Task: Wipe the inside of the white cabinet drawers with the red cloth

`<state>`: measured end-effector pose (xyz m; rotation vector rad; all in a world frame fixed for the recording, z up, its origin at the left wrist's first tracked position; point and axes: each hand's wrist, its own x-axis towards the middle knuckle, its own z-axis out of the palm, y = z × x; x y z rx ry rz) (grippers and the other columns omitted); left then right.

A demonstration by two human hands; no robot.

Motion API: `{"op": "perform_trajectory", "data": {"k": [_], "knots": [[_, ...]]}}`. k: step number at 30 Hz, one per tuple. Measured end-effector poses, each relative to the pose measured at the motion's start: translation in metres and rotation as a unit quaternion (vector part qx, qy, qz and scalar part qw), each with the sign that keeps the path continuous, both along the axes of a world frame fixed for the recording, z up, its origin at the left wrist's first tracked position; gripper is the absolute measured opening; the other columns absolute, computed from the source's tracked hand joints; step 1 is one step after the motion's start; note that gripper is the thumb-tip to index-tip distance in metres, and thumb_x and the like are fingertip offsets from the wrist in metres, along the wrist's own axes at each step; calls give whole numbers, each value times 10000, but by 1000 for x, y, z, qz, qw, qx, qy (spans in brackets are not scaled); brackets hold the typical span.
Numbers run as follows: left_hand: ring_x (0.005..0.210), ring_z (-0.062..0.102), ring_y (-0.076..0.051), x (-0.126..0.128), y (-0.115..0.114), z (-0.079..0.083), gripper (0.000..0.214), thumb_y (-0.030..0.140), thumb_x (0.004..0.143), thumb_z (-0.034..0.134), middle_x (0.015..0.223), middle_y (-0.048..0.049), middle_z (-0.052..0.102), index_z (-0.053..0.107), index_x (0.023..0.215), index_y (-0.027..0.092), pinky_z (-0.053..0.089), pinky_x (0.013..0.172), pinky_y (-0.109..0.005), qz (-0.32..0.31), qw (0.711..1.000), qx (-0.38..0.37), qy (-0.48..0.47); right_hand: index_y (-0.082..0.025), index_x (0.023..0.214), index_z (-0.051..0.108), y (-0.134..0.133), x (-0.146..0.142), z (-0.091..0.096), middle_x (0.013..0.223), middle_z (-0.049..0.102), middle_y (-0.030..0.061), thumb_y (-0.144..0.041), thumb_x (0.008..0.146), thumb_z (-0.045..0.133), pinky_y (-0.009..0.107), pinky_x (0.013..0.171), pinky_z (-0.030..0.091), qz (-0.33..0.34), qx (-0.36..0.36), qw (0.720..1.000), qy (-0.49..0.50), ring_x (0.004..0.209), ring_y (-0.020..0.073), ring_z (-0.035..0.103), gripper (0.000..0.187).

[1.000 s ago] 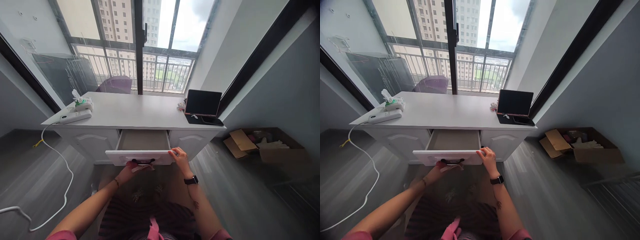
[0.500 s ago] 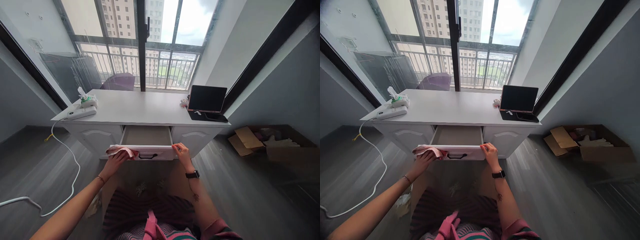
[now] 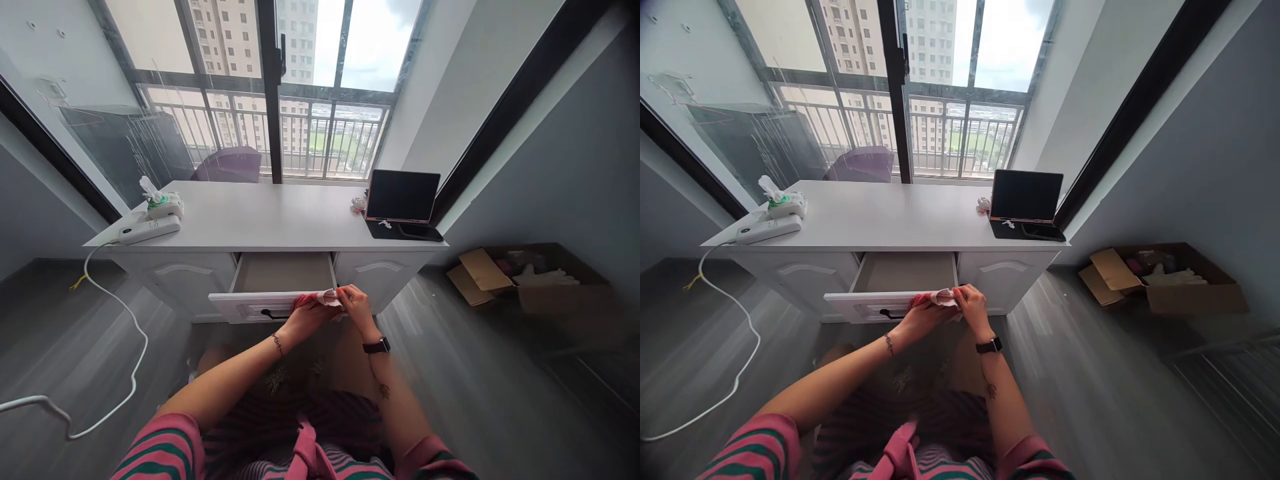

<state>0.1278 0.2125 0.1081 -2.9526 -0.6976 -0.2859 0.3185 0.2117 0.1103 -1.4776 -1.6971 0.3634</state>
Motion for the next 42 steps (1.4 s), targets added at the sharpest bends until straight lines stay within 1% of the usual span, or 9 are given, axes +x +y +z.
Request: {"op": "perform_trajectory", "data": {"k": [4, 8, 17, 22, 28, 32, 36, 39, 42], "knots": [[1401, 310, -199, 6, 2, -6, 790, -86, 821, 334, 1504, -26, 395, 235, 1485, 330, 215, 1179, -439, 0, 990, -117, -82, -203, 837, 697, 0, 1, 4, 798, 656, 50, -520, 941, 385, 271, 701, 427, 11, -11, 1000, -2, 741, 174, 602, 457], [1380, 351, -192, -40, 2, -4, 819, -84, 817, 329, 1482, 18, 427, 222, 1468, 401, 183, 1182, -446, 51, 975, -160, -145, -206, 826, 702, -1, 1, 6, 768, 659, 50, -551, 933, 373, 276, 675, 430, 2, -11, 1000, -6, 704, 174, 596, 488], [1278, 463, -272, -201, -2, -32, 702, -16, 844, 316, 1446, -8, 479, 333, 1452, 333, 317, 1062, -531, 201, 980, -5, -2, -195, 840, 688, -2, -1, 2, 814, 656, 56, -571, 931, 369, 285, 684, 425, -1, -11, 1000, 15, 757, 186, 603, 501], [1230, 491, -301, -248, -16, -51, 634, 19, 853, 329, 1379, -63, 553, 426, 1412, 301, 331, 1015, -567, 277, 960, 45, 14, -189, 835, 686, -3, -1, 5, 806, 658, 63, -531, 943, 374, 310, 689, 448, 4, -2, 1000, 4, 747, 193, 597, 475], [1385, 314, -305, -214, -44, -76, 734, -7, 834, 308, 1532, -60, 348, 225, 1495, 302, 341, 1053, -565, 366, 927, 2, -87, -239, 1073, 668, -30, -48, -10, 1139, 620, 108, -342, 944, 455, 462, 973, 404, -111, 151, 981, -49, 1084, 255, 532, 270], [1457, 97, -282, -166, -51, -116, 791, -13, 834, 279, 1581, -77, 219, 63, 1513, 331, 248, 1112, -603, 414, 877, -49, -238, -282, 1174, 622, -46, -111, -40, 1100, 656, 77, -254, 934, 457, 429, 912, 467, 49, 94, 992, -62, 1036, 241, 589, 292], [1448, -20, -286, -128, -52, -155, 821, 25, 825, 337, 1609, -109, 6, -9, 1520, 294, 238, 1128, -581, 434, 800, -170, -377, -268, 1194, 618, -42, -148, -56, 1134, 671, 65, -213, 916, 470, 439, 907, 471, 83, 33, 992, -87, 1051, 259, 605, 320], [1440, -43, -284, -111, -50, -164, 852, 54, 784, 402, 1606, -116, 62, 31, 1526, 251, 194, 1144, -589, 417, 748, -248, -453, -279, 1072, 682, -34, -151, -52, 1019, 715, 38, -213, 914, 489, 425, 866, 464, 68, 5, 992, -104, 957, 258, 637, 258], [1451, 37, -250, -101, -47, -153, 847, 79, 742, 419, 1591, -105, 162, 109, 1520, 207, 138, 1175, -533, 396, 707, -327, -487, -286, 984, 716, -25, -148, -45, 947, 736, 23, -247, 920, 510, 413, 868, 441, 64, -5, 992, -113, 903, 248, 652, 219]]}}
